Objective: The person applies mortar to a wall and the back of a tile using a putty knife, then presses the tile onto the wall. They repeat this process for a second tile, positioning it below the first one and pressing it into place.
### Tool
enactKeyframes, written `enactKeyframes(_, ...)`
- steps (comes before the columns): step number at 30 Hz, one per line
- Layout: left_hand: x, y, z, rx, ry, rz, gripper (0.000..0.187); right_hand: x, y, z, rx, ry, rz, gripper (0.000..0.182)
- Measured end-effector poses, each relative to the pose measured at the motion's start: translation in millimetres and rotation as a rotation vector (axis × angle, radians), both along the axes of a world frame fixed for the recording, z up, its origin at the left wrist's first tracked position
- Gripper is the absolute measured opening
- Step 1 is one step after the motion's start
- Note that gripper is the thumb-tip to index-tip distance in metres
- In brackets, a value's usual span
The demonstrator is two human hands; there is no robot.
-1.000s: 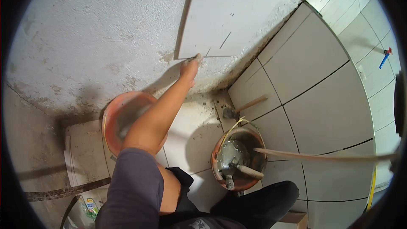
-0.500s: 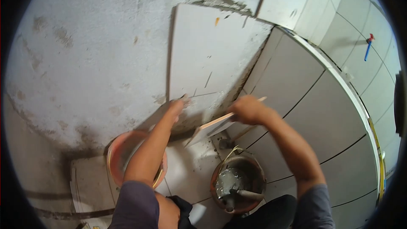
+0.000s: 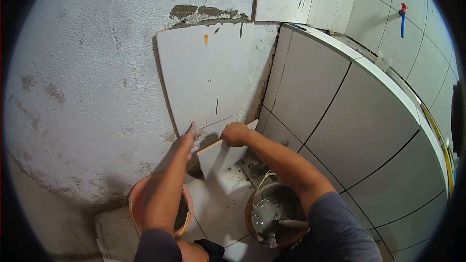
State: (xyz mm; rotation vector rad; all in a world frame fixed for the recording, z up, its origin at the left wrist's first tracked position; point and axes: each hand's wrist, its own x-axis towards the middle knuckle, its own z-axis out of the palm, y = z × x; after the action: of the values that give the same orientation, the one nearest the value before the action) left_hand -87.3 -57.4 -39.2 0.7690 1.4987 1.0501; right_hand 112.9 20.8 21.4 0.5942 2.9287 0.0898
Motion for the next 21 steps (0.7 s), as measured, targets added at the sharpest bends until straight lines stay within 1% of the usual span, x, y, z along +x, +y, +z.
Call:
enactKeyframes(4, 5.8, -0.3, -0.3, 0.069, 0.02, 0.054, 0.08, -6.7, 7.6, -7.8, -0.007, -0.02, -0.02, 0.022)
enactKeyframes(5, 5.7, 2.5, -4.2, 0.086, 0.019, 0.097, 0.08, -9.0, 9.1, -9.2, -0.002, -0.047, -0.035, 0.022)
enactKeyframes(6, 9.4, 0.7, -0.2, 0.102, 0.019, 0.14, 0.08, -11.2, 9.6, -11.0, 0.001, -0.075, -0.05, 0.023)
enactKeyframes(7, 12.7, -2.3, 3.5, 0.096, 0.021, 0.136, 0.08, -13.0, 10.5, -12.7, -0.005, -0.073, -0.053, 0.023)
enactKeyframes(9, 21.4, -8.7, 11.0, 0.14, 0.059, 0.228, 0.074, -14.3, 12.8, -16.8, -0.004, -0.039, -0.042, 0.023)
enactKeyframes(10, 20.8, -6.7, 5.9, 0.132, 0.061, 0.225, 0.074, -15.7, 14.3, -18.9, -0.011, -0.038, -0.045, 0.023)
enactKeyframes(12, 19.4, -6.8, 0.3, 0.249, 0.049, 0.19, 0.066, -20.9, 16.5, -24.3, -0.014, -0.033, -0.039, 0.021)
enactKeyframes(13, 20.3, -9.4, 1.9, 0.238, 0.052, 0.191, 0.066, -23.2, 17.9, -27.0, -0.017, -0.031, -0.035, 0.021)
enactKeyframes(15, 22.8, -13.2, 8.0, 0.19, 0.096, 0.211, 0.057, -26.8, 21.6, -29.1, -0.017, -0.02, 0.0, 0.021)
enactKeyframes(16, 23.2, -13.2, 6.3, 0.18, 0.099, 0.215, 0.057, -28.3, 22.6, -28.6, -0.023, -0.015, -0.005, 0.021)
enactKeyframes(18, 23.2, -12.8, 2.4, 0.329, 0.125, 0.182, 0.048, -29.1, 23.2, -28.1, -0.021, 0.02, -0.02, 0.024)
enactKeyframes(19, 22.4, -11.4, 0.7, 0.324, 0.125, 0.181, 0.048, -27.5, 24.0, -27.6, -0.026, 0.02, -0.02, 0.024)
enactKeyframes(21, 18.3, -11.1, -5.0, 0.303, 0.125, 0.116, 0.046, -25.3, 24.0, -30.8, -0.043, 0.158, -0.03, 0.024)
